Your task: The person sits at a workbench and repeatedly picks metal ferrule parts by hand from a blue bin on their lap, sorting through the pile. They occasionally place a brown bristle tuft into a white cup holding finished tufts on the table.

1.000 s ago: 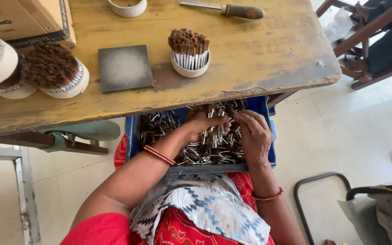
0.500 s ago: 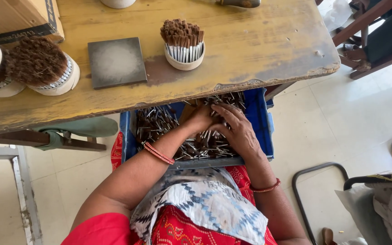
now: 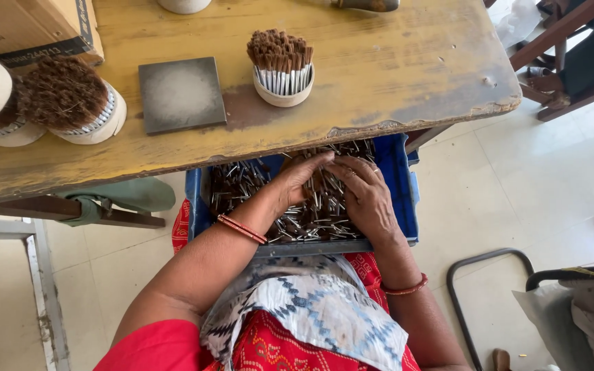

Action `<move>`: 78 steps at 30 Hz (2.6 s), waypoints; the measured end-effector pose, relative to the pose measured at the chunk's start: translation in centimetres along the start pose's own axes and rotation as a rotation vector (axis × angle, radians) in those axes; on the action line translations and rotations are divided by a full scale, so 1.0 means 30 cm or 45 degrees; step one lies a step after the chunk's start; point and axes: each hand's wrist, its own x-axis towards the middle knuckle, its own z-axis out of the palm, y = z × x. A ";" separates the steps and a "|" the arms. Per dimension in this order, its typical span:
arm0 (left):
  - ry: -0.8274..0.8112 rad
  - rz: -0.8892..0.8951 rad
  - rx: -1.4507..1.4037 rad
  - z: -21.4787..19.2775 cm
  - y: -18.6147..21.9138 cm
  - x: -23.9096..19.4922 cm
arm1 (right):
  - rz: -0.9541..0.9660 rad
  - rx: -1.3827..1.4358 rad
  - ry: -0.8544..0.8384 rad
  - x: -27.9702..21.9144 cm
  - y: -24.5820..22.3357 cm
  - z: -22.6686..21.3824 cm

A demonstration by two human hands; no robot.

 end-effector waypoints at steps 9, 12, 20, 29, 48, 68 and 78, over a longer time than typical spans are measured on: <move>-0.104 -0.155 -0.296 0.020 0.013 -0.026 | -0.323 0.053 -0.380 -0.016 -0.019 0.017; -0.045 -0.011 -0.402 -0.024 -0.007 0.018 | -0.415 0.044 -0.301 -0.029 -0.009 -0.006; -0.012 0.039 0.047 0.154 0.076 -0.155 | -0.215 0.032 -0.081 0.016 -0.049 -0.027; -0.072 1.158 1.431 -0.010 -0.057 0.007 | 0.298 0.238 0.079 0.022 -0.025 -0.012; -0.235 -0.057 0.323 0.126 0.055 -0.151 | 0.010 0.115 -0.221 0.002 0.008 0.021; 0.176 -0.092 0.627 0.118 0.031 -0.118 | 0.074 0.229 -0.046 -0.026 0.000 0.006; -0.207 0.128 0.038 0.034 0.015 -0.064 | 0.033 0.213 0.080 -0.014 -0.009 -0.022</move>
